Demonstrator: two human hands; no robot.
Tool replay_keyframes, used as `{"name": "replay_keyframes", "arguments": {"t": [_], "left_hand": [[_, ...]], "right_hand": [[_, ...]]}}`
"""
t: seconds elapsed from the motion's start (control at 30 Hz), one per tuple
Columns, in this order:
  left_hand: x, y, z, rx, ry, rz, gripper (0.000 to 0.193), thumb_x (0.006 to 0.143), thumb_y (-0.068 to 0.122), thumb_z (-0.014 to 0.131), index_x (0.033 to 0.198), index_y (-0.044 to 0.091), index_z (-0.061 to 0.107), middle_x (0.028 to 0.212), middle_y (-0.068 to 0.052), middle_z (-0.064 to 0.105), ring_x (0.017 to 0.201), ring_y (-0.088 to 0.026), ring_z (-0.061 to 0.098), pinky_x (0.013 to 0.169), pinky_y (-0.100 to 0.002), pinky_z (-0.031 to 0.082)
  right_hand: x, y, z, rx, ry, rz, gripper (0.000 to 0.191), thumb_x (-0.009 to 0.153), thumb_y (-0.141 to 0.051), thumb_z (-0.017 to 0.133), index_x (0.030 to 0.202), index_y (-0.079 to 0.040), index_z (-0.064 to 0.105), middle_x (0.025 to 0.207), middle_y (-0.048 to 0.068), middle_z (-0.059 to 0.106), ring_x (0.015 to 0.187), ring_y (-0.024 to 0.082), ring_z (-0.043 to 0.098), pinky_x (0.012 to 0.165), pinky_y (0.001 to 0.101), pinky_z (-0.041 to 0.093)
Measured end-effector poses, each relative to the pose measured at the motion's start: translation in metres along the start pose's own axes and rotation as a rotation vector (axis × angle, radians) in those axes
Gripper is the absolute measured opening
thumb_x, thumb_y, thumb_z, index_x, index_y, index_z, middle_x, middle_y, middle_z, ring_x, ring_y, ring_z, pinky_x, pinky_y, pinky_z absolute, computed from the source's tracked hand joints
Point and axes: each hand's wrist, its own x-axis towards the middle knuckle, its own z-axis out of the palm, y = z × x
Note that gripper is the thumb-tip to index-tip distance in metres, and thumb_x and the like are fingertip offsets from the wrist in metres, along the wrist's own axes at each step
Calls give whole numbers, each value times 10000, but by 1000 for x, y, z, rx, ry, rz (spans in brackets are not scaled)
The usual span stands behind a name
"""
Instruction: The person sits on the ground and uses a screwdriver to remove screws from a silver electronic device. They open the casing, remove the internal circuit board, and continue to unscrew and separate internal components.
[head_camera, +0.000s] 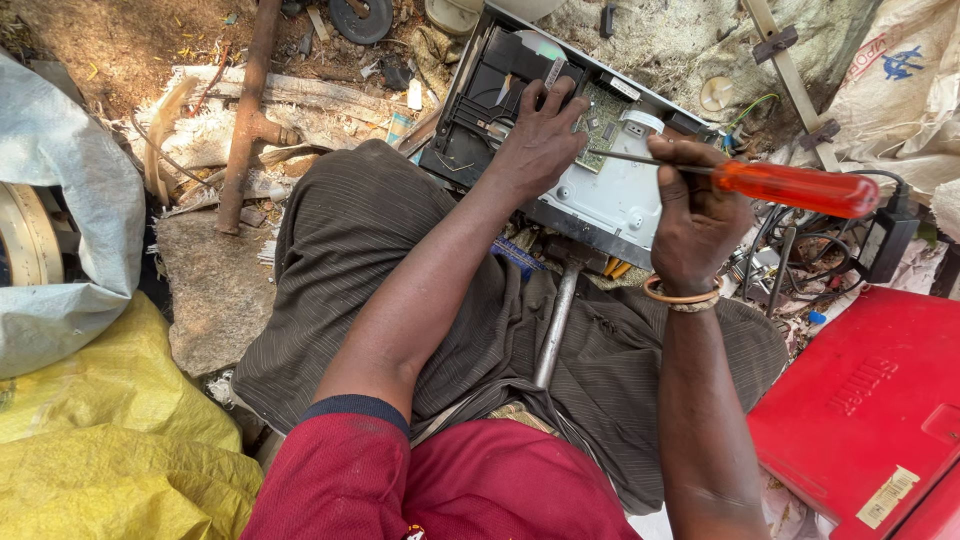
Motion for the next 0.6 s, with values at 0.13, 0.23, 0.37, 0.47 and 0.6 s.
{"name": "replay_keyframes", "arguments": {"t": [0.13,0.23,0.37,0.47,0.6], "left_hand": [[-2,3,-3,56,-24,42,142,839,-33,688,895,92,725,1371,-125,563,1467,-394,318,1178,-631,217],[-9,9,-15,-150,-13,30,128,797,100,744,909,66,692,1318,-173,612,1358,-335,381,1103,-663,227],[-7,6,-37,-454,-172,-156,106,910,129,707,928,74,618,1055,-71,685,1147,-278,546,967,-517,424],[5,-1,-46,-682,-8,-358,137,1007,171,684,983,68,598,935,-57,663,941,-235,637,840,-410,520],[23,-5,-37,-659,133,-205,102,934,186,727,1007,118,745,864,-27,666,873,-229,646,770,-398,530]], "right_hand": [[9,1,-15,-63,99,22,172,1107,50,671,1263,14,611,1183,172,760,1144,254,775,1000,369,631],[17,1,-19,129,92,123,193,1096,19,685,1250,-9,573,1159,144,755,1119,225,772,1002,350,680],[28,4,-11,111,97,122,174,1106,23,699,1235,6,583,1151,156,765,1101,220,768,994,341,664],[34,12,3,103,78,124,156,1106,36,695,1223,10,596,1163,156,763,1114,225,772,1016,352,672],[36,27,19,103,54,108,162,1091,56,683,1221,16,596,1159,146,757,1106,213,760,1018,348,660]]}}
